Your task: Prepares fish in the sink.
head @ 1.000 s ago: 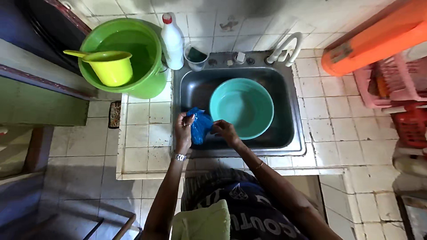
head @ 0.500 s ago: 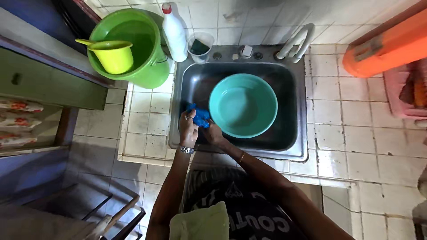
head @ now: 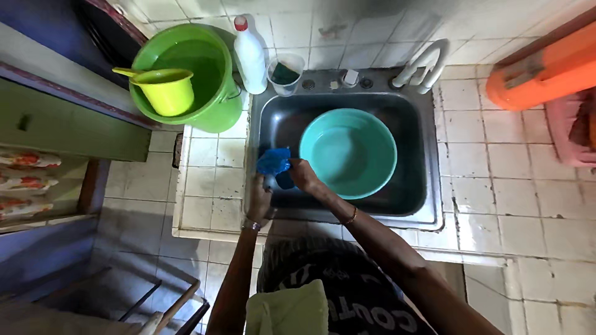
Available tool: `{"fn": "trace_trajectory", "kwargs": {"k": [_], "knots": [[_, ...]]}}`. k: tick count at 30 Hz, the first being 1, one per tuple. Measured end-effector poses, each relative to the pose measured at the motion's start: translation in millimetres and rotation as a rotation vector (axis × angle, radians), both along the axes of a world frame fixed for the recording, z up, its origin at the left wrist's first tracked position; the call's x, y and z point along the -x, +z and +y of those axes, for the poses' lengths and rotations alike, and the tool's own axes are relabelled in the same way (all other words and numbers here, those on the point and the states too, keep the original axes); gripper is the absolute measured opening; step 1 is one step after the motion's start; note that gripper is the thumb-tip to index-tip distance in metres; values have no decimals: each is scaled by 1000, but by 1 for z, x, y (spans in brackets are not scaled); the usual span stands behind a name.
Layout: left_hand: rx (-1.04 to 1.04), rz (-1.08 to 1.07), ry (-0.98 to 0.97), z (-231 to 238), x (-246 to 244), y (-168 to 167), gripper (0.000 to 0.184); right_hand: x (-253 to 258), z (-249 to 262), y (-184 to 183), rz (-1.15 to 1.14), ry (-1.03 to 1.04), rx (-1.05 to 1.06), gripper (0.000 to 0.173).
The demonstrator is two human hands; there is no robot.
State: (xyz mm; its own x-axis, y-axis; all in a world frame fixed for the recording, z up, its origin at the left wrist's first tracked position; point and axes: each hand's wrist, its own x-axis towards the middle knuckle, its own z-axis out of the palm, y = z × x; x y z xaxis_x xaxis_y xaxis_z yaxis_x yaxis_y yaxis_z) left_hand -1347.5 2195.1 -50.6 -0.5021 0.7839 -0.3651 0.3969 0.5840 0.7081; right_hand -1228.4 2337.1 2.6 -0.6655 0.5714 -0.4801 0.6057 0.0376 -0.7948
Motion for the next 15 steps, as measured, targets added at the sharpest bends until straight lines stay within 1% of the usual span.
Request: {"fn": "trace_trajectory", "kwargs": {"k": [1, 2, 4, 5, 6, 9, 13, 15], "knots": [[88, -8, -88, -5, -7, -4, 65, 2, -2, 0, 23, -40, 19, 24], [132, -36, -139, -6, -15, -4, 79, 4, -4, -1, 46, -100, 57, 24], [70, -99, -118, -5, -27, -7, 98, 12, -8, -4, 62, -256, 188, 28], [6, -116, -79, -5, -29, -12, 101, 17, -10, -2, 49, -329, 266, 30], [-59, -118, -45, -4, -30, -17, 99, 22, -12, 1, 40, -395, 333, 32], [-202, -128, 3, -5, -31, -28, 74, 27, -10, -1, 39, -567, 470, 38], [-304, -122, 45, -11, -25, -41, 51, 29, -1, -9, 65, -698, 581, 43], [-371, -73, 68, -14, -18, -48, 32, 29, 3, -12, 114, -763, 663, 44]]}}
